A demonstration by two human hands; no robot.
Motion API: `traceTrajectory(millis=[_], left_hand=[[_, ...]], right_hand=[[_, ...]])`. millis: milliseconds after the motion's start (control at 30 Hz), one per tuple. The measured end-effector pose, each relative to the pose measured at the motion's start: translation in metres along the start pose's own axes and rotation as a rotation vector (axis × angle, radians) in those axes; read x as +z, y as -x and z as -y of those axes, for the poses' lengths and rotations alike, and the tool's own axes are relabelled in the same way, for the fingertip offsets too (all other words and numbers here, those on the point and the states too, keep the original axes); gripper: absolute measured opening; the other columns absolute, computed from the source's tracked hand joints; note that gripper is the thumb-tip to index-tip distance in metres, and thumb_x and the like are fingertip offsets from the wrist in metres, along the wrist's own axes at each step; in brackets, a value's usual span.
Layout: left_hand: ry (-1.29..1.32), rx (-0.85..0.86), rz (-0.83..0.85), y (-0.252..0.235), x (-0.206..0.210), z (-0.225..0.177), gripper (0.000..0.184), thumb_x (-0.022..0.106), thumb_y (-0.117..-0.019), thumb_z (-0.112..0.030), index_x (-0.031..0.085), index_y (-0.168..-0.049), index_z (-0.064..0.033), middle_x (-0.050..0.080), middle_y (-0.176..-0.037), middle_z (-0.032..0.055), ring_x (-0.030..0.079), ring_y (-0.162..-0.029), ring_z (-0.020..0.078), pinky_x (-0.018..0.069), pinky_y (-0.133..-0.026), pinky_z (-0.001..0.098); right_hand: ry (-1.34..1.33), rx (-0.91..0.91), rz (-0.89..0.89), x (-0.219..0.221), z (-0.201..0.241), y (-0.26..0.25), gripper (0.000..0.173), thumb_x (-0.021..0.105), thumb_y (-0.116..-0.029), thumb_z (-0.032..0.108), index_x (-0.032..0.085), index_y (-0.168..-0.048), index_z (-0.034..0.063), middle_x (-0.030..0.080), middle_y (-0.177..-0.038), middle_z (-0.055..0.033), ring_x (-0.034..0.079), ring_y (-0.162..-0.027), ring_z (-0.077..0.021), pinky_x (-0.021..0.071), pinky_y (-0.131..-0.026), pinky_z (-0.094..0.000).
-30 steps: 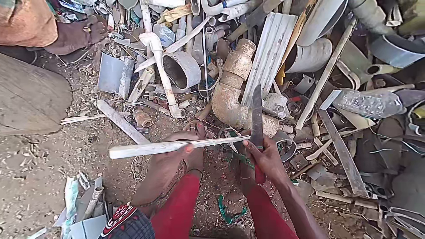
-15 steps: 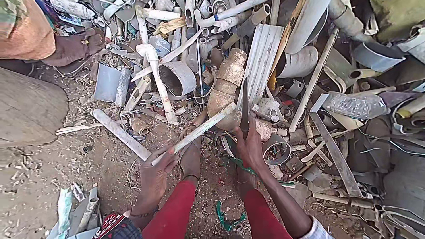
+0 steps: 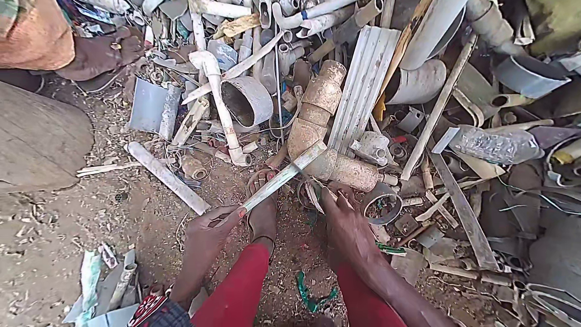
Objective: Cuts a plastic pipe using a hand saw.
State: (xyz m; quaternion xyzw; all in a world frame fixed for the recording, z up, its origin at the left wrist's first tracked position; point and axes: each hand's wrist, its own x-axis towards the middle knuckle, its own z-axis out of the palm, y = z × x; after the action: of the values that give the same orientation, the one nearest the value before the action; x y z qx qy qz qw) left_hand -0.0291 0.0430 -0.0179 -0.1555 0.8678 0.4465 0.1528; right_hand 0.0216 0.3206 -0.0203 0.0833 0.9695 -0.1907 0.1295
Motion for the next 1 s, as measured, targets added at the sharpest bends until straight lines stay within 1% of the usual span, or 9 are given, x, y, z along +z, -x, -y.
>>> traceTrajectory(millis=[100, 200, 333, 500, 633, 767, 833, 900, 1000], left_hand=[[-0.025, 0.005, -0.004, 0.001, 0.002, 0.002, 0.019, 0.077, -0.0880, -0.026, 0.077, -0.098, -0.0092, 0.071, -0.076, -0.0079, 0.054, -0.052, -0.0068, 0.0432, -0.046, 0.0132], [-0.122, 0.054, -0.026, 0.001, -0.003, 0.001, 0.027, 0.077, -0.0867, -0.034, 0.077, -0.099, -0.0104, 0.072, -0.081, -0.0067, 0.059, -0.059, -0.0058, 0.0475, -0.053, 0.0145], [-0.216, 0.104, -0.018, 0.000, 0.000, 0.006, 0.036, 0.073, -0.0890, -0.043, 0.076, -0.102, -0.0098, 0.072, -0.082, -0.0029, 0.060, -0.059, -0.0015, 0.0501, -0.054, 0.0201], [-0.292, 0.094, -0.005, -0.001, -0.001, 0.006, 0.037, 0.072, -0.0890, -0.046, 0.075, -0.100, -0.0110, 0.071, -0.079, -0.0019, 0.061, -0.056, 0.0031, 0.0528, -0.053, 0.0261], [-0.309, 0.051, -0.010, 0.001, -0.001, -0.002, 0.037, 0.073, -0.0885, -0.046, 0.075, -0.100, -0.0105, 0.071, -0.081, -0.0012, 0.061, -0.060, 0.0041, 0.0523, -0.057, 0.0277], [-0.313, 0.052, -0.003, -0.005, -0.004, 0.000, 0.036, 0.073, -0.0879, -0.046, 0.076, -0.098, -0.0117, 0.072, -0.082, -0.0012, 0.063, -0.062, 0.0052, 0.0527, -0.058, 0.0302], [-0.311, 0.045, 0.006, -0.004, -0.002, 0.001, 0.035, 0.073, -0.0883, -0.045, 0.075, -0.098, -0.0113, 0.073, -0.083, -0.0003, 0.064, -0.065, 0.0067, 0.0532, -0.062, 0.0326], [-0.307, 0.040, 0.004, -0.001, -0.002, 0.001, 0.035, 0.073, -0.0881, -0.044, 0.075, -0.099, -0.0110, 0.073, -0.085, 0.0002, 0.064, -0.066, 0.0069, 0.0529, -0.063, 0.0329], [-0.305, 0.038, 0.015, -0.004, -0.004, 0.002, 0.032, 0.073, -0.0886, -0.042, 0.075, -0.098, -0.0110, 0.072, -0.083, -0.0014, 0.063, -0.063, 0.0040, 0.0521, -0.059, 0.0278]], right_hand=[[0.024, 0.126, 0.025, -0.008, -0.009, -0.019, 0.045, 0.053, -0.1010, 0.009, 0.057, -0.146, 0.0113, 0.070, -0.096, -0.0211, 0.070, -0.074, -0.0394, 0.0555, -0.060, -0.0497], [0.060, 0.069, 0.159, -0.015, 0.009, -0.011, 0.043, 0.054, -0.1010, 0.007, 0.054, -0.144, 0.0077, 0.069, -0.104, -0.0252, 0.071, -0.073, -0.0408, 0.0571, -0.061, -0.0501], [0.092, 0.182, 0.232, -0.019, 0.002, -0.028, 0.035, 0.047, -0.1057, 0.014, 0.052, -0.139, 0.0068, 0.068, -0.097, -0.0223, 0.071, -0.084, -0.0417, 0.0560, -0.068, -0.0519], [0.155, 0.077, 0.137, -0.010, 0.018, -0.008, 0.037, 0.056, -0.0980, 0.003, 0.059, -0.135, 0.0047, 0.068, -0.098, -0.0259, 0.070, -0.067, -0.0397, 0.0562, -0.055, -0.0485], [0.207, 0.189, 0.188, -0.017, 0.006, -0.033, 0.035, 0.046, -0.1047, 0.008, 0.053, -0.139, 0.0046, 0.067, -0.101, -0.0245, 0.071, -0.080, -0.0418, 0.0552, -0.065, -0.0508], [0.167, 0.062, 0.071, -0.004, 0.007, -0.016, 0.032, 0.056, -0.0992, 0.004, 0.063, -0.130, 0.0020, 0.068, -0.095, -0.0273, 0.070, -0.070, -0.0425, 0.0557, -0.056, -0.0503], [0.148, 0.184, 0.171, -0.014, -0.004, -0.032, 0.034, 0.050, -0.1031, 0.008, 0.056, -0.137, 0.0039, 0.067, -0.102, -0.0273, 0.071, -0.081, -0.0447, 0.0556, -0.066, -0.0549], [0.141, 0.205, 0.193, -0.015, -0.002, -0.032, 0.035, 0.050, -0.1033, 0.009, 0.055, -0.138, 0.0038, 0.068, -0.102, -0.0268, 0.071, -0.082, -0.0454, 0.0553, -0.067, -0.0556], [0.135, 0.061, 0.104, 0.000, 0.010, -0.004, 0.033, 0.058, -0.0968, 0.003, 0.063, -0.130, 0.0038, 0.068, -0.094, -0.0255, 0.070, -0.067, -0.0411, 0.0561, -0.055, -0.0497]])
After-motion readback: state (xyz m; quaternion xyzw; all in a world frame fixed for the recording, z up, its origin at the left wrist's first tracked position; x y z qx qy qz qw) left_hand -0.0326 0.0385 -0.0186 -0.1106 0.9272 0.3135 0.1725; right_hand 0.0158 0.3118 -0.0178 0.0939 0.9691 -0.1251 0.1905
